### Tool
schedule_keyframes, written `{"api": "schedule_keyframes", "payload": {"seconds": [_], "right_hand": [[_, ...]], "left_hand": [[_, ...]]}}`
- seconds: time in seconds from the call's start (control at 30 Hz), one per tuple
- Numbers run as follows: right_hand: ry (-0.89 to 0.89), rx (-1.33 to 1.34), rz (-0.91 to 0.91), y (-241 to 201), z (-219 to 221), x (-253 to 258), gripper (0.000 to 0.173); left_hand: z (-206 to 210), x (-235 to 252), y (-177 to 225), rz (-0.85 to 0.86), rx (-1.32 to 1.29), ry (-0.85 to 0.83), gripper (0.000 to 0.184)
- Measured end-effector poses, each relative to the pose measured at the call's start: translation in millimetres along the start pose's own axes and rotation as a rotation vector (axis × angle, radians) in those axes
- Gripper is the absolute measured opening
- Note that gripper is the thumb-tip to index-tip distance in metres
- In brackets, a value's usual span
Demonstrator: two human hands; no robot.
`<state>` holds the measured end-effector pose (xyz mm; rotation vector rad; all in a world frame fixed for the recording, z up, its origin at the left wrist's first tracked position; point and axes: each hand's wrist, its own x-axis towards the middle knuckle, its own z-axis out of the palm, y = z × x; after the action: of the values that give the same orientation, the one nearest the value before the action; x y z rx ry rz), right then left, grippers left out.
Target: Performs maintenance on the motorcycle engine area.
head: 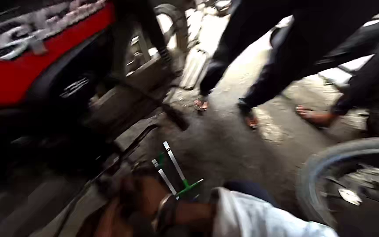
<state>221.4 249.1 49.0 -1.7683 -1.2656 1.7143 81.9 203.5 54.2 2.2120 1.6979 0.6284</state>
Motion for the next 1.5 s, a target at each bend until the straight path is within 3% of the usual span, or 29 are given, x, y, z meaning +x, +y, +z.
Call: {"api": "schedule_keyframes", "payload": {"seconds": [0.17, 0.37, 0.47, 0.6, 0.73, 0.83, 0.97, 1.03, 1.17, 1.5], "right_hand": [[0.034, -0.1, -0.119, 6, 10, 3, 0.047], [0.193, -0.165, -0.325, 17, 23, 1, 0.053], [0.194, -0.208, -0.476, 21, 25, 2, 0.055], [0.122, -0.287, -0.762, 25, 22, 8, 0.054], [0.056, -0.396, -0.9, 14, 16, 5, 0.059], [0.026, -0.423, -0.978, 5, 10, 2, 0.055], [-0.086, -0.303, -1.001, 2, -2, 2, 0.02], [-0.109, -0.236, -1.004, 1, -9, 3, 0.012], [-0.135, -0.105, -0.997, 2, -17, 2, 0.016], [-0.219, 0.428, -0.771, 0, -15, 0, 0.018]], "left_hand": [[17, -8, -20, 0.025, 0.055, 0.243, 0.023], [13, -9, -21, -0.1, -0.063, 0.216, 0.024], [0, -6, -23, -0.284, -0.251, 0.044, 0.02], [-36, 11, -36, -0.607, -0.866, -0.386, 0.02], [-53, 17, -52, -0.835, -1.315, -0.632, 0.023], [-56, 16, -59, -0.823, -1.442, -0.698, 0.023], [-57, 17, -60, -0.796, -1.471, -0.695, 0.023], [-55, 16, -59, -0.71, -1.455, -0.656, 0.025], [-48, 12, -56, -0.504, -1.461, -0.572, 0.021], [-32, 12, -51, -0.254, -1.373, -0.225, 0.022]]}}
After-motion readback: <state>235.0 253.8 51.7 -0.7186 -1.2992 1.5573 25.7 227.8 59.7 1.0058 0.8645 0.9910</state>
